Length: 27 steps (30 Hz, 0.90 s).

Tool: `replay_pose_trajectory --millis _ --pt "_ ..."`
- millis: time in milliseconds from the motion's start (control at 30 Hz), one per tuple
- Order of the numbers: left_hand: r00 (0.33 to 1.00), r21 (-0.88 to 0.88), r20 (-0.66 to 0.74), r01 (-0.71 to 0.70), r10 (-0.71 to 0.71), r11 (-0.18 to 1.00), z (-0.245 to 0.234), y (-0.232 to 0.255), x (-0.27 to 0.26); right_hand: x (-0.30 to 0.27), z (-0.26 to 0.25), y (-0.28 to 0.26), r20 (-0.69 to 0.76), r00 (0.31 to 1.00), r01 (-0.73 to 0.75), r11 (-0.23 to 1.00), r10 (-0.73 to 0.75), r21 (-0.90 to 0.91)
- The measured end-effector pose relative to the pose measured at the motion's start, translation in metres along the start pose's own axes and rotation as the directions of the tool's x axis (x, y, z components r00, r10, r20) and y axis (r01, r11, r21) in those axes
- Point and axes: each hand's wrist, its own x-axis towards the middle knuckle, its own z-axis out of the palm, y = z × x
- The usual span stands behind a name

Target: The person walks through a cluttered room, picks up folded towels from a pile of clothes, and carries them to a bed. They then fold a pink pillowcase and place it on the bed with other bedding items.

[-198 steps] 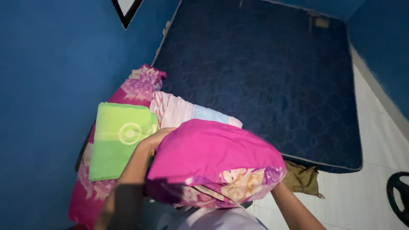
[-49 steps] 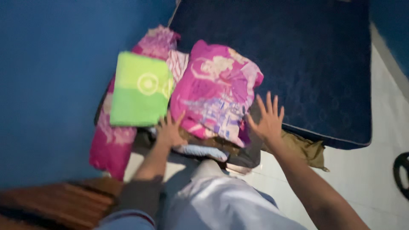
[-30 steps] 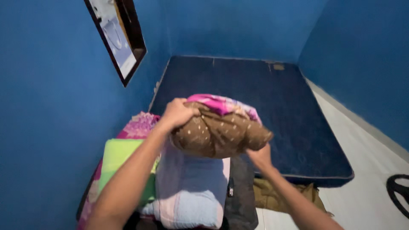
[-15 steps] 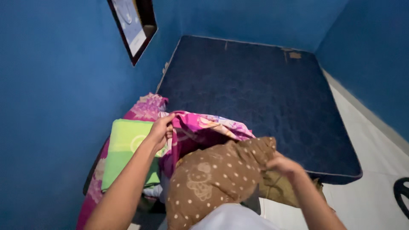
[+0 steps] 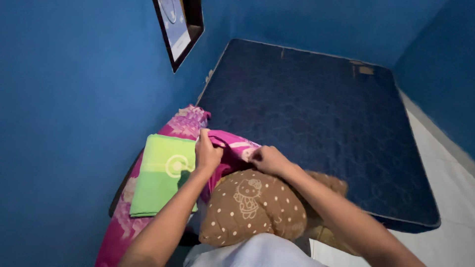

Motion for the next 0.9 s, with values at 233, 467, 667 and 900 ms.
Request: replay_pose_trajectory --millis 233,467,667,900 --pt "0.951 -0.259 -0.013 0.294 -0.308 0.92 0.05 -0.065 0.039 0.085 0.038 0.039 0.162 0.987 0.061 0.934 -0.004 -0.351" --pt "0.837 -0.713 0.326 0.523 -0.44 0.467 0.061 -0.119 0.045 0.127 0.063 0.094 0.268 0.96 0.102 0.992 -0.079 -0.076" --pt "0.962 -0.558 0.065 0.255 -0.265 0.79 0.045 -0.107 0.039 0.126 0.083 0.124 0.218 0.972 0.128 0.981 -0.094 -0.145" --pt "0.946 0.012 0.32 0.046 -0.048 0.999 0.025 -0.036 -0.034 0.121 0.081 0.143 0.053 0.998 0.01 0.915 -0.034 0.404"
